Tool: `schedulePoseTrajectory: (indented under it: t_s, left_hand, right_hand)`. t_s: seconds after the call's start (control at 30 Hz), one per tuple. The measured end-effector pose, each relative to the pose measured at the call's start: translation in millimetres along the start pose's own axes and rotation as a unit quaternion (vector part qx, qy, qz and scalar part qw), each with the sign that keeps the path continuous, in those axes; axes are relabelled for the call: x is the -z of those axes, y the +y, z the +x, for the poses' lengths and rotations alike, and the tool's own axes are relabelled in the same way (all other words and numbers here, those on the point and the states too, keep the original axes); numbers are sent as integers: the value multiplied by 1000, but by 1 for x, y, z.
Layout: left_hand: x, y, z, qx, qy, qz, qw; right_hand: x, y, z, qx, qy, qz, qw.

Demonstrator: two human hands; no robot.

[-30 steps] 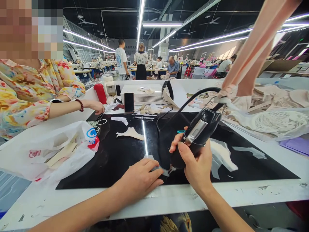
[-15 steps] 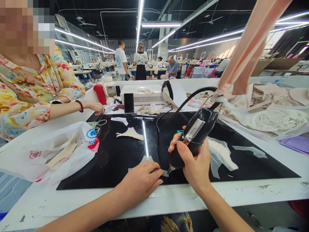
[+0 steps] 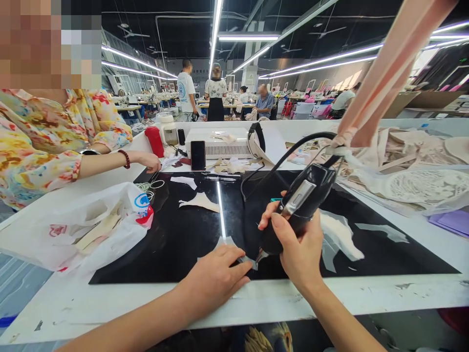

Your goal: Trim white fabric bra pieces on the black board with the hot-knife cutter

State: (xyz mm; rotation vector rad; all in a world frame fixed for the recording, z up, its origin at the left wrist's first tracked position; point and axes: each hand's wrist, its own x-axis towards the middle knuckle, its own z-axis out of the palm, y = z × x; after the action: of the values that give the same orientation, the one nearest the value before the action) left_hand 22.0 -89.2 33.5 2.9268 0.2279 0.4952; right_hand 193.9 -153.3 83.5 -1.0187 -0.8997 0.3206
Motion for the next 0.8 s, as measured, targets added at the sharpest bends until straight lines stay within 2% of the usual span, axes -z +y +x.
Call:
schedulePoseTrajectory:
  t_s: [0.57,0.8]
  left_hand:
    - [-3,1,1,-10,27,26,999]
    - [-3,1,1,-12,25,30,999]
  right_hand:
    - [3,-1,0,18,-1,-22,1000]
    - [5,-4,-2,6,21,20,1000]
